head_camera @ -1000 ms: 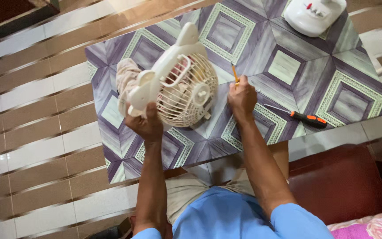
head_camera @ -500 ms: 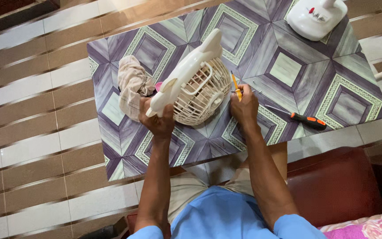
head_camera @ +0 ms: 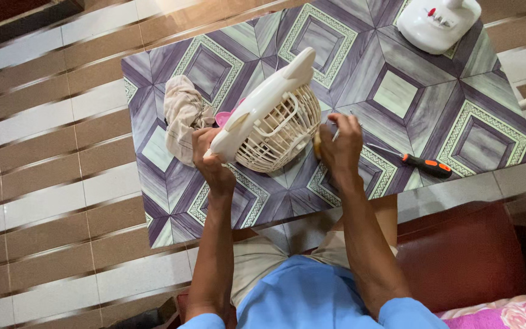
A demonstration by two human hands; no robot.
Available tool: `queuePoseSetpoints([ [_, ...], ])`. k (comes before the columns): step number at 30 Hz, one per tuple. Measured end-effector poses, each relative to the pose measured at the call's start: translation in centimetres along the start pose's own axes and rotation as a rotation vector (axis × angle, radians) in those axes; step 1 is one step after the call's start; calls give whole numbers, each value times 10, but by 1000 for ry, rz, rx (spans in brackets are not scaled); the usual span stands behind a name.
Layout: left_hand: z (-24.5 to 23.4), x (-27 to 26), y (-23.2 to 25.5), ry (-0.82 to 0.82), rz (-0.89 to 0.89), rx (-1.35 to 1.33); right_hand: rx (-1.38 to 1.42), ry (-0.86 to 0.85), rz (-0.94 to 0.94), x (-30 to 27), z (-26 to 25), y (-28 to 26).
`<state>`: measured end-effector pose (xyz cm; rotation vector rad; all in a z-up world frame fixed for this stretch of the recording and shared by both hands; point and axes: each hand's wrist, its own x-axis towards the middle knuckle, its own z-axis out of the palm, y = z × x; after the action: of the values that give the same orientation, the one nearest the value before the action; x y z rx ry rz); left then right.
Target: The person disassembles a small white and pink electric fan on a patterned table. They use a yellow screwdriver to remove screws from the rear grille and then a black screwdriver to loosen the central hub, detaching the front grille and exposing the fan blades.
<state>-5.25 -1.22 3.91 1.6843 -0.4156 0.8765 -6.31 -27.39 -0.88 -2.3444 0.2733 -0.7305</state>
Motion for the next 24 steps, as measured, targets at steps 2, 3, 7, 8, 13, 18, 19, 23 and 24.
queuePoseSetpoints([
  [2, -2, 3, 8, 33, 1, 21, 213, 121, -37, 1, -13, -13],
  [3, -4, 4, 12, 48, -1, 34, 320, 179, -53, 0, -19, -22],
  [7, -10, 12, 23, -12, -7, 35, 347, 229, -355, 3, -34, -73],
  [8, -12, 14, 25, -32, 4, 15, 379, 215, -423, 0, -35, -89],
  [13, -19, 9, 37, -109, -12, -50, 207, 168, -584, -17, -41, -134],
  [18, -34, 9, 45, -276, 17, -96, 420, 82, -548, -13, -43, -131],
  [19, -36, 12, 46, -306, 16, -113, 440, 78, -558, -12, -43, -129],
  [23, -38, 23, 53, -405, 64, -181, 515, 17, -568, -8, -43, -125],
  [24, -38, 26, 55, -425, 90, -198, 532, -7, -564, -7, -44, -125],
])
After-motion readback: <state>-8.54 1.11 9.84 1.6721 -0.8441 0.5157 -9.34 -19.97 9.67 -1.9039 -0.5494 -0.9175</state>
